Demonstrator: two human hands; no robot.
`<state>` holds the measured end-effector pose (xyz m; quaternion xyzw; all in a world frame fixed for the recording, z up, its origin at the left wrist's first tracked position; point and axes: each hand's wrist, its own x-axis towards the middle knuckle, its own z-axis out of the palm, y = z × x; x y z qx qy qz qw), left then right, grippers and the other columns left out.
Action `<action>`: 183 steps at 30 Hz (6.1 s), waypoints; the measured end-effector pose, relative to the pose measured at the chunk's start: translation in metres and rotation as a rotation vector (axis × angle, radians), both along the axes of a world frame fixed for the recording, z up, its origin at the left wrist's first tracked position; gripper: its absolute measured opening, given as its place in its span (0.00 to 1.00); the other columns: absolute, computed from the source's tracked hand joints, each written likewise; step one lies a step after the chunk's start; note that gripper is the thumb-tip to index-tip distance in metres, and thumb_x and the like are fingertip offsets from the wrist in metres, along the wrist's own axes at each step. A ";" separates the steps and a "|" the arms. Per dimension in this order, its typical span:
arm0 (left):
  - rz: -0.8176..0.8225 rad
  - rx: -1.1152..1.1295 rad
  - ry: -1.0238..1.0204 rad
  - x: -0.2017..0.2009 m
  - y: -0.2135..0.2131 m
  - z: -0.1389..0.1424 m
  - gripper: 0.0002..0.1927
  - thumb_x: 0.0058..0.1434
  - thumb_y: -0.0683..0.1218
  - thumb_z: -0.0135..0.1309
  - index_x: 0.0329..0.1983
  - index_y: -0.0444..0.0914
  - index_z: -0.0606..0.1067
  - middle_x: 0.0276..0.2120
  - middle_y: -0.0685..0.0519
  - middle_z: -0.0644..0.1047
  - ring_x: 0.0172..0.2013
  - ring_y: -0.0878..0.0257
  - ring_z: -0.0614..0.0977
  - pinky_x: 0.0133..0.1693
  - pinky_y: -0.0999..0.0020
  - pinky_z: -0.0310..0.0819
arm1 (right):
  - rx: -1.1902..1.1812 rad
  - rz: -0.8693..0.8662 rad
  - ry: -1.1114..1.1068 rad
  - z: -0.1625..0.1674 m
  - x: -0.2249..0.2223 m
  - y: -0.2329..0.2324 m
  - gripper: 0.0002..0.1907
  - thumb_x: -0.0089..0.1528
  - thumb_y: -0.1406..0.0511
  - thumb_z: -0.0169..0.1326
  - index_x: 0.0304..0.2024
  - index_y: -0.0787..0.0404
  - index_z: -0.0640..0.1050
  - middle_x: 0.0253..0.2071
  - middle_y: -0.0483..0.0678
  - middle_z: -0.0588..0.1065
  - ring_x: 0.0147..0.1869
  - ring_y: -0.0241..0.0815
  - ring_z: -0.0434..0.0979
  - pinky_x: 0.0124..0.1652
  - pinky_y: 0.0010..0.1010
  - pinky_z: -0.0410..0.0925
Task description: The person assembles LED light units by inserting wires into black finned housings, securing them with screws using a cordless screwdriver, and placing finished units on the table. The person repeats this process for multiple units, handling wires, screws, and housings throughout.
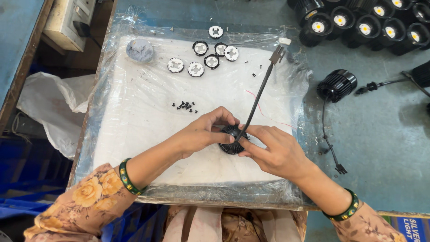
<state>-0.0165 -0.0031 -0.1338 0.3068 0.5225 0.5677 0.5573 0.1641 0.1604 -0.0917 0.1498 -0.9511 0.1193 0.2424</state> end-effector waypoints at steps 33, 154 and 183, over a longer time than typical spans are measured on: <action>-0.043 -0.068 -0.018 0.011 0.003 0.010 0.20 0.53 0.39 0.57 0.47 0.41 0.66 0.40 0.56 0.73 0.42 0.68 0.72 0.44 0.73 0.67 | 0.093 0.187 0.105 0.007 -0.009 0.013 0.15 0.54 0.60 0.68 0.41 0.58 0.83 0.46 0.41 0.78 0.50 0.46 0.80 0.34 0.31 0.69; 0.113 0.600 1.069 0.003 -0.024 0.029 0.12 0.63 0.47 0.63 0.46 0.40 0.75 0.49 0.53 0.76 0.54 0.55 0.78 0.52 0.63 0.76 | -0.055 -0.037 0.181 -0.024 -0.002 -0.010 0.19 0.54 0.57 0.72 0.41 0.58 0.81 0.46 0.46 0.78 0.53 0.45 0.77 0.53 0.43 0.64; -0.192 0.818 1.531 -0.021 -0.022 0.058 0.03 0.65 0.45 0.59 0.39 0.43 0.78 0.47 0.53 0.77 0.59 0.58 0.80 0.68 0.53 0.69 | -0.002 0.133 0.146 -0.014 -0.002 0.003 0.14 0.60 0.50 0.70 0.39 0.49 0.85 0.44 0.36 0.80 0.57 0.36 0.76 0.59 0.46 0.50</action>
